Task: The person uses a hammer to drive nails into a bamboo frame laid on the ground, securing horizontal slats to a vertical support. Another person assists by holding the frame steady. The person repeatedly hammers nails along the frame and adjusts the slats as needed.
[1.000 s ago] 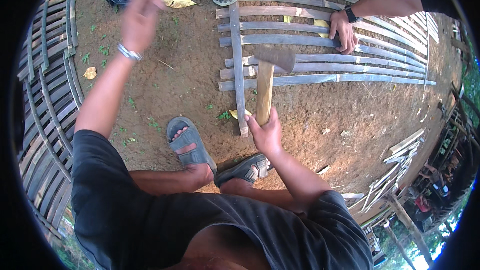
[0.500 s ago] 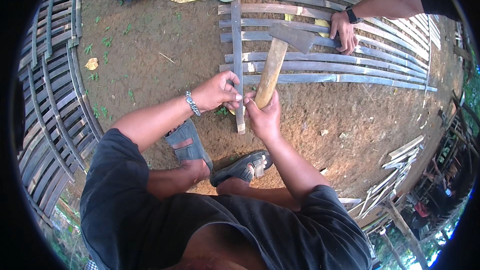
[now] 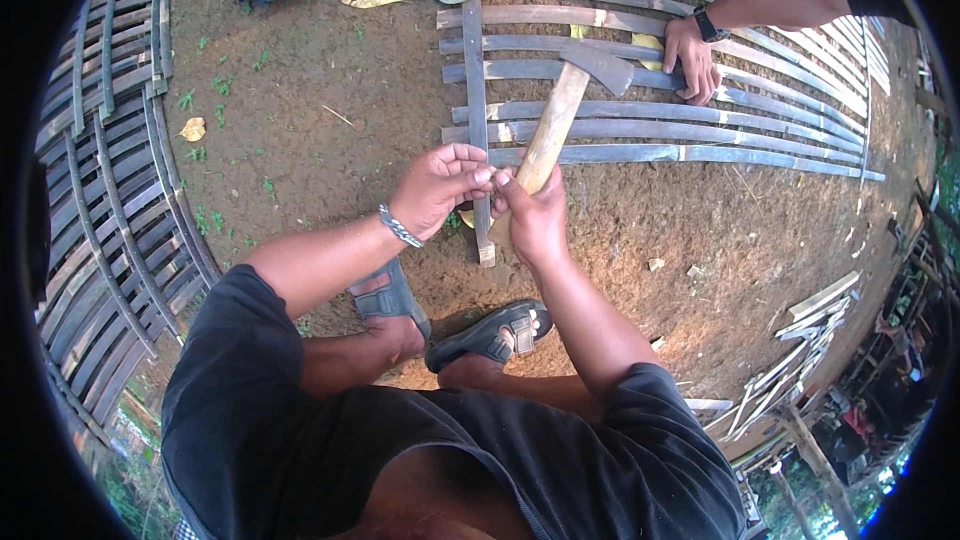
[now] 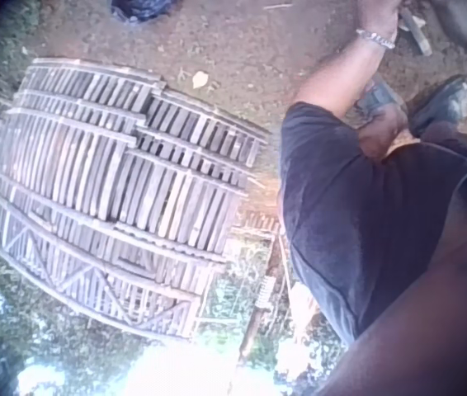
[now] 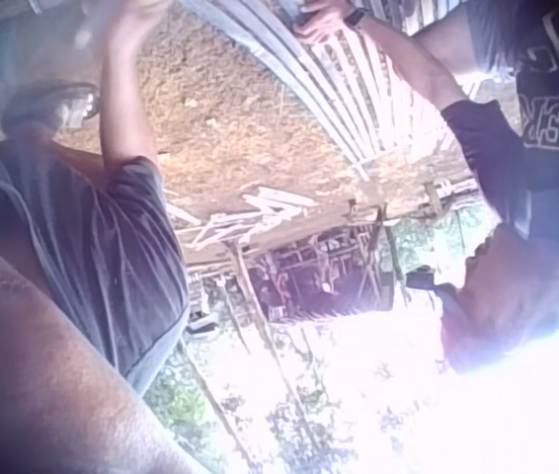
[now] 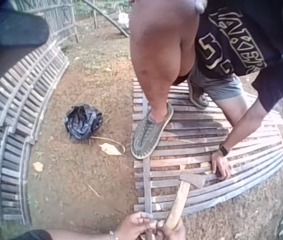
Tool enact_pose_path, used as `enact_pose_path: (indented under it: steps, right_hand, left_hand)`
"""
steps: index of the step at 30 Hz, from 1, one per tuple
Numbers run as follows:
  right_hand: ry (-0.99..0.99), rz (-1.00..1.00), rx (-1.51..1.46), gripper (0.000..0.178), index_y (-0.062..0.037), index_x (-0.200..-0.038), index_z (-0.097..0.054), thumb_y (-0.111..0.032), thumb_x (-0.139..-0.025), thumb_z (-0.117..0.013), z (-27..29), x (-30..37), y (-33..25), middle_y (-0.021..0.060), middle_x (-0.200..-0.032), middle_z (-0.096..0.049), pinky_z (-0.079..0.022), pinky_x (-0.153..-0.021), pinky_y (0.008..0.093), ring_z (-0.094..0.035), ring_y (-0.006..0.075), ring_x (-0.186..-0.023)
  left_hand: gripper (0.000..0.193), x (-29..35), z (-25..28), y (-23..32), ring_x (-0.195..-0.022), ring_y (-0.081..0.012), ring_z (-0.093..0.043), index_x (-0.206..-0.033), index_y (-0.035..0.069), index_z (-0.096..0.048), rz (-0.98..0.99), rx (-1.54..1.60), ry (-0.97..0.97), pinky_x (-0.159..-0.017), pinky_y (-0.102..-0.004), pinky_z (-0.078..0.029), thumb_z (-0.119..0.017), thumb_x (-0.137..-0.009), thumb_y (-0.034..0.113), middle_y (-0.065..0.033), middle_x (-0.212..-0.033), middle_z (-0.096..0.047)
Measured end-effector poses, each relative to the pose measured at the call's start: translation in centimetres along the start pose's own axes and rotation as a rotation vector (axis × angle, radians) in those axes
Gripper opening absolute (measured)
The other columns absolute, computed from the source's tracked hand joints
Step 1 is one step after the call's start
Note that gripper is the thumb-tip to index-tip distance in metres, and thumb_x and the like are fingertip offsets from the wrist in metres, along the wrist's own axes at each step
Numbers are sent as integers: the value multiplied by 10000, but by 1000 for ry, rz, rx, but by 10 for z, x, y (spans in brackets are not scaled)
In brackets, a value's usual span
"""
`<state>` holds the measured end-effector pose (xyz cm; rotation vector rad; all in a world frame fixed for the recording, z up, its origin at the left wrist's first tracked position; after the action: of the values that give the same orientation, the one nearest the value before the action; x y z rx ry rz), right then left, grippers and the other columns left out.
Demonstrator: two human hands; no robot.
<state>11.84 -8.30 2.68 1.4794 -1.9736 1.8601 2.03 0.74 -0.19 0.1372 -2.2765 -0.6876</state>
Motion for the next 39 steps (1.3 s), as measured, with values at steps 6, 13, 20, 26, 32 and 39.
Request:
enact_pose_path:
  steps: [6, 13, 20, 26, 32, 39]
  right_hand:
    - [12, -63, -257, 449, -43, -1331, -398, -11, -955, -640, -8, -10, 0, 64, -914, -581, -510, -571, 281, -574, 128, -678]
    - [52, -5, -175, 458, -27, -1305, -406, -2, -935, -675, -6, -21, -8, 68, -915, -600, -516, -556, 271, -589, 126, -671]
    - [116, 77, 315, 429, -5, -1219, -437, -9, -905, -730, 32, -20, -16, 61, -847, -622, -503, -514, 257, -603, 122, -607]
    - [37, -27, 394, 380, -19, -1137, -432, -18, -907, -734, 26, 0, -5, 44, -828, -599, -475, -501, 255, -578, 108, -595]
    - [-29, -77, 457, 382, -20, -1138, -441, -34, -903, -742, 27, 12, 30, 24, -827, -608, -493, -544, 254, -590, 97, -622]
    - [-41, -131, 752, 363, -8, -1126, -513, -176, -912, -753, 30, 18, 23, 95, -856, -676, -550, -627, 344, -684, 184, -708]
  left_hand:
    - [158, -5, -20, 2, -718, -147, -679, -1067, -17, -655, -174, 107, 67, -620, -275, -542, -674, -990, 119, -74, -875, -695]
    - [167, -16, -16, 5, -708, -132, -657, -1061, 0, -668, -237, 67, 123, -625, -260, -524, -683, -989, 151, -58, -870, -703]
    - [143, -52, 33, 58, -706, -88, -651, -955, 15, -741, -559, -560, 702, -663, -268, -515, -733, -930, 155, -32, -795, -722]
    - [128, -59, 28, 83, -710, -205, -702, -918, 43, -764, -870, -818, 941, -658, -326, -533, -758, -881, 166, -106, -815, -734]
    - [73, -64, 29, 76, -902, -232, -677, -912, 141, -767, -907, -955, 991, -832, -390, -429, -737, -862, 186, -28, -940, -718]
    - [89, -64, 27, 76, -946, -234, -663, -940, 142, -756, -898, -982, 980, -865, -414, -412, -733, -859, 171, -38, -973, -705]
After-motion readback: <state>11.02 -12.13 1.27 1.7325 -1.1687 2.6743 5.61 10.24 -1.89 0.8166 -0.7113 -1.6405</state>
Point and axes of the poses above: each hand's wrist, its own x-axis away from the middle knuckle, its own z-axis out of the back of the hand, y = z × x, the point moved 10 cm from there along -x, towards the middle knuckle
